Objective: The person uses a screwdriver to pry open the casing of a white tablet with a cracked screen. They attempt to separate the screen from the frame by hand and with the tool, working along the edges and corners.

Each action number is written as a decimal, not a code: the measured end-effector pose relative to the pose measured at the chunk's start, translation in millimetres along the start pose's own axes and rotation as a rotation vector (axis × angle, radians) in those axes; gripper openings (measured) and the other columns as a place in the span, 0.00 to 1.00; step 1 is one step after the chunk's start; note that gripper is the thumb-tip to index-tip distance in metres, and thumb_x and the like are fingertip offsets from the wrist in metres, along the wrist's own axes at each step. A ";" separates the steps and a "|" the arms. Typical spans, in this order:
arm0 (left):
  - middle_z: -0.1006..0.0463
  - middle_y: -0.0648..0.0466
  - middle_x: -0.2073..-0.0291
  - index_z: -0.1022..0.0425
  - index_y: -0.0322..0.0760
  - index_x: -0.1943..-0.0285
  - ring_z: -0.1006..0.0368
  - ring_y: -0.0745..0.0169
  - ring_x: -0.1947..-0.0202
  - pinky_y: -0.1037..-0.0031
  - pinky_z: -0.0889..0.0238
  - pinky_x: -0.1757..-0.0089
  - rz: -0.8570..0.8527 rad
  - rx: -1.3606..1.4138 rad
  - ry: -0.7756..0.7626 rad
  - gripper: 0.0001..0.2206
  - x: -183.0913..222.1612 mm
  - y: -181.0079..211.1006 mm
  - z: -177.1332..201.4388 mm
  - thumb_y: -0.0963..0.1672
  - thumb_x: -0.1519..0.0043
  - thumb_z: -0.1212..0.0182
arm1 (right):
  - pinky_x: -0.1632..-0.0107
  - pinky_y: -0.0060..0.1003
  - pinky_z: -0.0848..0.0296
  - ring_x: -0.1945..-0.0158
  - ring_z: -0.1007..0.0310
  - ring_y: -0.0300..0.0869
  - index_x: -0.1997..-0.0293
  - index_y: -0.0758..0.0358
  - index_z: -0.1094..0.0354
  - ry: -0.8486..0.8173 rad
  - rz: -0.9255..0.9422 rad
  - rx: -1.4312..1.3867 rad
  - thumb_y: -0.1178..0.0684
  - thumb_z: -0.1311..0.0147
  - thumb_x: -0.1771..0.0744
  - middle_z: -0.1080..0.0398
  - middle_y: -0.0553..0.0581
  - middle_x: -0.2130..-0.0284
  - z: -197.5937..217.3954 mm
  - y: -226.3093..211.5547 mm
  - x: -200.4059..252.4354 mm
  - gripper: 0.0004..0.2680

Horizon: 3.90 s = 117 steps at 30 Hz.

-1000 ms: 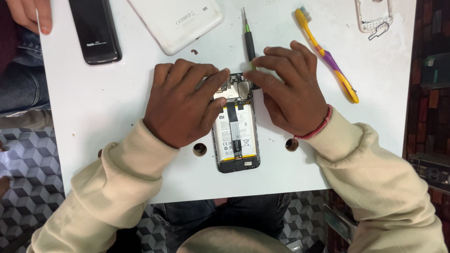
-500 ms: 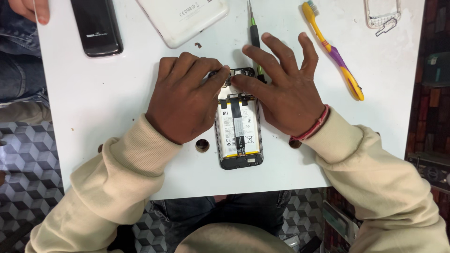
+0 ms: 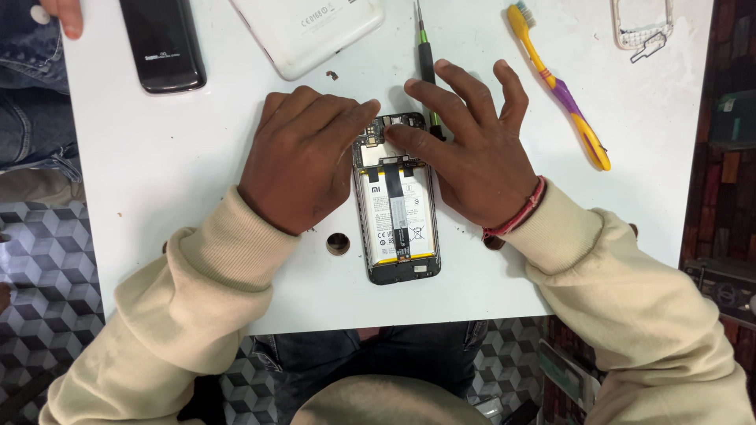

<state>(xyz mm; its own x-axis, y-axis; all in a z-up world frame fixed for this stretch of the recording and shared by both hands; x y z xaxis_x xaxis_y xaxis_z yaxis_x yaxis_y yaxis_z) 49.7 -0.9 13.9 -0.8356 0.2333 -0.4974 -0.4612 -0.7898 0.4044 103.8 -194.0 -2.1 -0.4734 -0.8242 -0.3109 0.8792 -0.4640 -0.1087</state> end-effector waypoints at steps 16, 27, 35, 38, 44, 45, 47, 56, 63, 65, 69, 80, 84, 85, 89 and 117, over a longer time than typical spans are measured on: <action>0.20 0.57 0.52 0.18 0.38 0.47 0.29 0.60 0.52 0.67 0.42 0.50 -0.058 -0.074 0.001 0.14 4.0 2.1 0.7 0.37 0.41 0.32 | 0.27 0.66 0.68 0.24 0.48 0.53 0.35 0.50 0.28 -0.039 -0.025 0.001 0.54 0.41 0.29 0.37 0.55 0.32 0.8 -0.6 -3.2 0.13; 0.18 0.55 0.48 0.17 0.36 0.51 0.28 0.60 0.52 0.67 0.40 0.49 -0.043 -0.040 -0.015 0.11 3.2 0.6 3.7 0.37 0.42 0.31 | 0.25 0.65 0.68 0.25 0.46 0.52 0.33 0.47 0.31 -0.024 0.002 0.019 0.52 0.42 0.27 0.37 0.55 0.32 3.1 0.3 -4.3 0.13; 0.19 0.58 0.51 0.17 0.39 0.53 0.29 0.63 0.52 0.67 0.42 0.51 -0.052 -0.128 0.020 0.09 4.4 2.5 4.8 0.37 0.40 0.32 | 0.24 0.59 0.60 0.27 0.38 0.52 0.31 0.59 0.36 0.078 -0.032 -0.134 0.64 0.48 0.28 0.31 0.56 0.38 14.7 5.8 -2.6 0.15; 0.20 0.58 0.50 0.18 0.39 0.45 0.30 0.63 0.51 0.68 0.43 0.50 -0.047 -0.111 0.023 0.12 3.1 2.2 4.2 0.38 0.36 0.31 | 0.25 0.54 0.55 0.30 0.35 0.50 0.37 0.59 0.35 0.140 -0.026 -0.182 0.66 0.48 0.30 0.28 0.54 0.42 21.3 8.7 -1.1 0.14; 0.25 0.50 0.46 0.25 0.34 0.34 0.34 0.53 0.48 0.59 0.46 0.49 -0.094 0.005 -0.075 0.33 1.9 9.3 2.4 0.53 0.45 0.23 | 0.27 0.58 0.53 0.32 0.36 0.52 0.44 0.57 0.32 0.073 0.086 -0.234 0.56 0.39 0.35 0.29 0.56 0.47 25.8 0.2 -1.9 0.14; 0.25 0.49 0.45 0.26 0.34 0.33 0.34 0.52 0.47 0.58 0.47 0.49 -0.096 -0.015 -0.102 0.36 1.6 10.3 0.3 0.54 0.48 0.23 | 0.27 0.59 0.54 0.32 0.37 0.52 0.43 0.58 0.32 0.057 0.106 -0.229 0.54 0.38 0.35 0.29 0.56 0.46 25.2 -1.8 -2.4 0.14; 0.26 0.50 0.44 0.26 0.35 0.32 0.34 0.52 0.46 0.58 0.48 0.48 -0.096 -0.037 -0.118 0.37 1.5 10.4 -1.6 0.54 0.48 0.22 | 0.28 0.61 0.55 0.31 0.39 0.54 0.42 0.58 0.33 0.041 0.137 -0.219 0.52 0.38 0.34 0.31 0.57 0.44 23.4 -4.6 -3.5 0.15; 0.25 0.51 0.44 0.25 0.37 0.34 0.34 0.54 0.46 0.58 0.49 0.47 -0.079 -0.037 -0.091 0.33 2.8 6.7 -2.1 0.54 0.46 0.23 | 0.27 0.60 0.55 0.30 0.39 0.53 0.43 0.57 0.33 0.033 0.118 -0.200 0.56 0.37 0.36 0.31 0.56 0.42 21.4 -3.4 -2.7 0.16; 0.26 0.52 0.43 0.23 0.35 0.38 0.35 0.53 0.42 0.59 0.48 0.44 -0.032 -0.024 0.024 0.18 -0.6 1.2 10.1 0.49 0.30 0.31 | 0.29 0.54 0.48 0.32 0.36 0.52 0.44 0.57 0.33 0.143 0.072 -0.183 0.65 0.43 0.35 0.30 0.55 0.44 26.0 1.2 -0.7 0.14; 0.25 0.53 0.44 0.22 0.36 0.39 0.35 0.52 0.44 0.59 0.48 0.45 0.017 -0.051 0.119 0.13 -0.8 -5.1 21.1 0.44 0.30 0.33 | 0.32 0.53 0.46 0.32 0.36 0.53 0.44 0.59 0.31 0.121 0.038 -0.175 0.66 0.44 0.36 0.31 0.56 0.45 24.2 6.1 -1.2 0.15; 0.25 0.51 0.46 0.19 0.36 0.43 0.36 0.48 0.46 0.57 0.49 0.48 0.120 -0.225 0.220 0.10 2.2 -21.4 33.6 0.40 0.32 0.34 | 0.35 0.53 0.46 0.34 0.37 0.54 0.49 0.58 0.29 0.105 0.019 -0.126 0.66 0.45 0.38 0.32 0.58 0.45 23.7 13.6 0.2 0.14; 0.32 0.39 0.46 0.25 0.32 0.39 0.41 0.36 0.40 0.51 0.45 0.52 0.365 -0.591 0.130 0.20 21.7 -80.3 37.6 0.40 0.42 0.35 | 0.34 0.52 0.47 0.36 0.39 0.52 0.45 0.64 0.30 0.241 -0.142 0.055 0.65 0.44 0.36 0.36 0.59 0.43 37.1 15.4 4.0 0.14; 0.33 0.36 0.44 0.25 0.30 0.40 0.41 0.34 0.40 0.54 0.39 0.51 0.337 -0.623 0.203 0.22 27.6 -86.7 39.2 0.38 0.46 0.31 | 0.32 0.52 0.46 0.35 0.38 0.52 0.45 0.60 0.30 0.216 -0.103 0.050 0.62 0.41 0.34 0.35 0.58 0.42 33.4 11.0 2.8 0.12; 0.34 0.35 0.45 0.26 0.29 0.41 0.42 0.33 0.40 0.55 0.38 0.51 0.314 -0.621 0.234 0.23 27.0 -86.3 40.0 0.38 0.46 0.30 | 0.33 0.52 0.46 0.35 0.38 0.52 0.45 0.60 0.30 0.209 -0.100 0.039 0.62 0.41 0.34 0.35 0.58 0.42 33.1 11.4 2.1 0.12; 0.35 0.40 0.44 0.26 0.31 0.40 0.43 0.37 0.42 0.55 0.35 0.45 0.251 -0.646 0.257 0.25 20.8 -80.3 46.2 0.39 0.49 0.30 | 0.35 0.51 0.44 0.36 0.37 0.52 0.44 0.62 0.30 0.188 -0.093 -0.006 0.61 0.40 0.33 0.35 0.57 0.43 36.8 9.1 -2.3 0.12; 0.22 0.48 0.53 0.17 0.33 0.53 0.31 0.46 0.50 0.60 0.41 0.53 0.170 -0.412 0.395 0.16 12.8 -87.6 85.7 0.34 0.49 0.41 | 0.41 0.45 0.34 0.38 0.33 0.49 0.39 0.56 0.30 -0.066 0.344 -0.223 0.54 0.38 0.35 0.31 0.55 0.41 18.9 -68.9 -7.6 0.17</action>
<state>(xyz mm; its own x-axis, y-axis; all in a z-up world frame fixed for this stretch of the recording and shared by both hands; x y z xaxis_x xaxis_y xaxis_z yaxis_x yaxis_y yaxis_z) 53.8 119.9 37.9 -0.6767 -0.0820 -0.7317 -0.1110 -0.9711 0.2115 45.8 -161.9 25.7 -0.1461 -0.9413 -0.3045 0.9735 -0.0820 -0.2135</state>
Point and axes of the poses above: each hand's wrist, its own x-axis away from the middle knuckle, its own z-axis out of the back of the hand, y = z × x, the point moved 5 cm from there along -x, towards the middle knuckle
